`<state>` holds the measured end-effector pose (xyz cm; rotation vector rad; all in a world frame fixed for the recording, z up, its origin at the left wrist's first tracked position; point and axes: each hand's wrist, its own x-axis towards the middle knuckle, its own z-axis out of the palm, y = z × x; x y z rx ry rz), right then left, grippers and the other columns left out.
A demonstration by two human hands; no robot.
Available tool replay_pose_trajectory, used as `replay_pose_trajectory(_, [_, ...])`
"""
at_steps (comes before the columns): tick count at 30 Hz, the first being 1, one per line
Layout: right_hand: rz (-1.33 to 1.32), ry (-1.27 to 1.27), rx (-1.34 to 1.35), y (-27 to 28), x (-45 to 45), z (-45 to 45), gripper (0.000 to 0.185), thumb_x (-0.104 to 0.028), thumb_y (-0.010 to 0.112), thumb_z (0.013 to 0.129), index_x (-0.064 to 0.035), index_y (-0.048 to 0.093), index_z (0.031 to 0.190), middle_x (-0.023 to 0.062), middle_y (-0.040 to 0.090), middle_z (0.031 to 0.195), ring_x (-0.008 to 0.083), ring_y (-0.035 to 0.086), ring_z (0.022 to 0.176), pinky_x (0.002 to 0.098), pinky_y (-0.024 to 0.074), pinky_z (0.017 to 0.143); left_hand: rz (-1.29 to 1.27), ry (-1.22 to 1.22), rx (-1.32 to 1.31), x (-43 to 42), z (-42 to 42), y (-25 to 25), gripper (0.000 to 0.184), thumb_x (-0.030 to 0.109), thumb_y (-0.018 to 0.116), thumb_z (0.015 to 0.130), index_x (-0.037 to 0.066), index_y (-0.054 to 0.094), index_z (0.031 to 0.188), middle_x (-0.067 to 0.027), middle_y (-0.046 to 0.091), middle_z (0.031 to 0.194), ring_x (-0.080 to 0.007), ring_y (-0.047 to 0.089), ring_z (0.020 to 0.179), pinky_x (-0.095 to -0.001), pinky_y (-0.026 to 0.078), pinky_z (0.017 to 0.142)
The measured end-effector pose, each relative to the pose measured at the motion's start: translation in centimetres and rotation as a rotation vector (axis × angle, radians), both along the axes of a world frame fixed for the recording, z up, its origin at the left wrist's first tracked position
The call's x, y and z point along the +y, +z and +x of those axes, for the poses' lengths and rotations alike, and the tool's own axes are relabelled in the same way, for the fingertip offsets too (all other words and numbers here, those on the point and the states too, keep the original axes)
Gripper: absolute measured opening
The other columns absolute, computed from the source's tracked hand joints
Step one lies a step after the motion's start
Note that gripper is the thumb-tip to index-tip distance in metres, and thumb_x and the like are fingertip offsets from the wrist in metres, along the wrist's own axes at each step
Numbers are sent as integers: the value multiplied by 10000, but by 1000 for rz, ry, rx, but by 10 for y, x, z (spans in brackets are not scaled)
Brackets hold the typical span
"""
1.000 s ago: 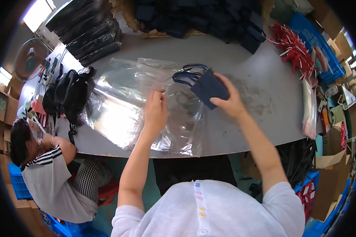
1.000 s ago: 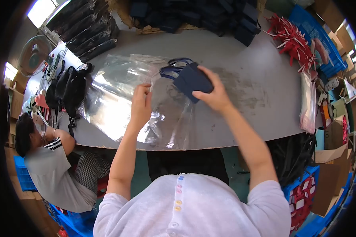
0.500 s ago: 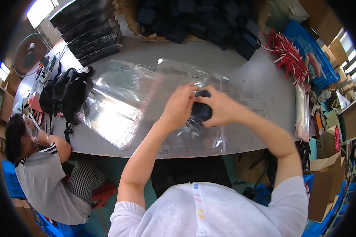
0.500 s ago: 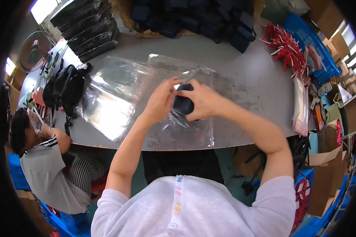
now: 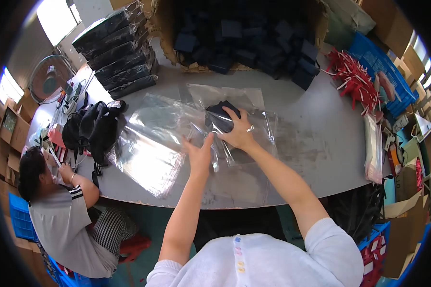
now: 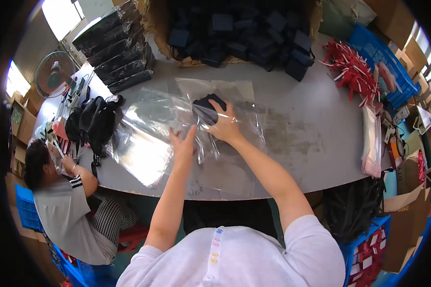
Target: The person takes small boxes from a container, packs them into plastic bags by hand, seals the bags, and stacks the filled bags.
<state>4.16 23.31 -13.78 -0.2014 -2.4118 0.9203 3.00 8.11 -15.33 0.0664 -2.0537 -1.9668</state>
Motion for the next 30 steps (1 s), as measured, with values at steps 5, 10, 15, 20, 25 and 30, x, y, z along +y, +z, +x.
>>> replay_pose_trajectory(5, [36,-139,-139,3,6,-26,918,-312,841,596,-150,399,1384,299,359,1344,486,470,1193,508,446,977,325,-373,-492,-16,-7,3,186,159,561,955,-14,617,914,-33,553,702,-140,518,497,-288,411,418])
replay_pose_trajectory(10, [10,-362,-55,12,10,-55,826,-300,837,611,-82,391,1270,273,405,1278,464,486,1139,516,438,963,299,-415,-532,-72,40,56,264,163,500,980,-61,633,1021,-16,456,586,-183,566,514,-343,539,486])
replay_pose_trajectory(15, [159,-274,37,-1,-13,-73,862,-340,825,638,-53,388,1323,288,306,1437,516,409,1225,536,385,1031,149,-510,-493,-114,22,55,352,208,439,1006,-82,611,1111,-110,619,712,-237,649,594,-337,548,514])
replay_pose_trajectory(20, [352,504,-199,10,43,6,648,-385,675,852,-34,486,1363,229,390,1454,385,409,1311,470,363,1075,-569,-85,-128,-172,-12,14,433,181,549,954,-30,478,1324,-176,596,1207,-264,612,1071,-394,510,867])
replay_pose_trajectory(25, [-492,447,-253,93,220,42,238,-121,696,818,-17,701,1031,74,713,890,138,676,796,284,540,732,-557,-140,163,-129,-15,82,379,36,590,880,-4,542,1254,-154,582,1229,-273,535,1180,-430,398,1025])
replay_pose_trajectory(30, [-168,-672,182,19,464,-30,462,-464,613,883,-47,714,1053,122,722,920,230,682,840,359,516,756,-717,-444,353,-21,-35,83,373,16,639,776,-21,588,1143,-172,596,1169,-351,549,1108,-429,412,978])
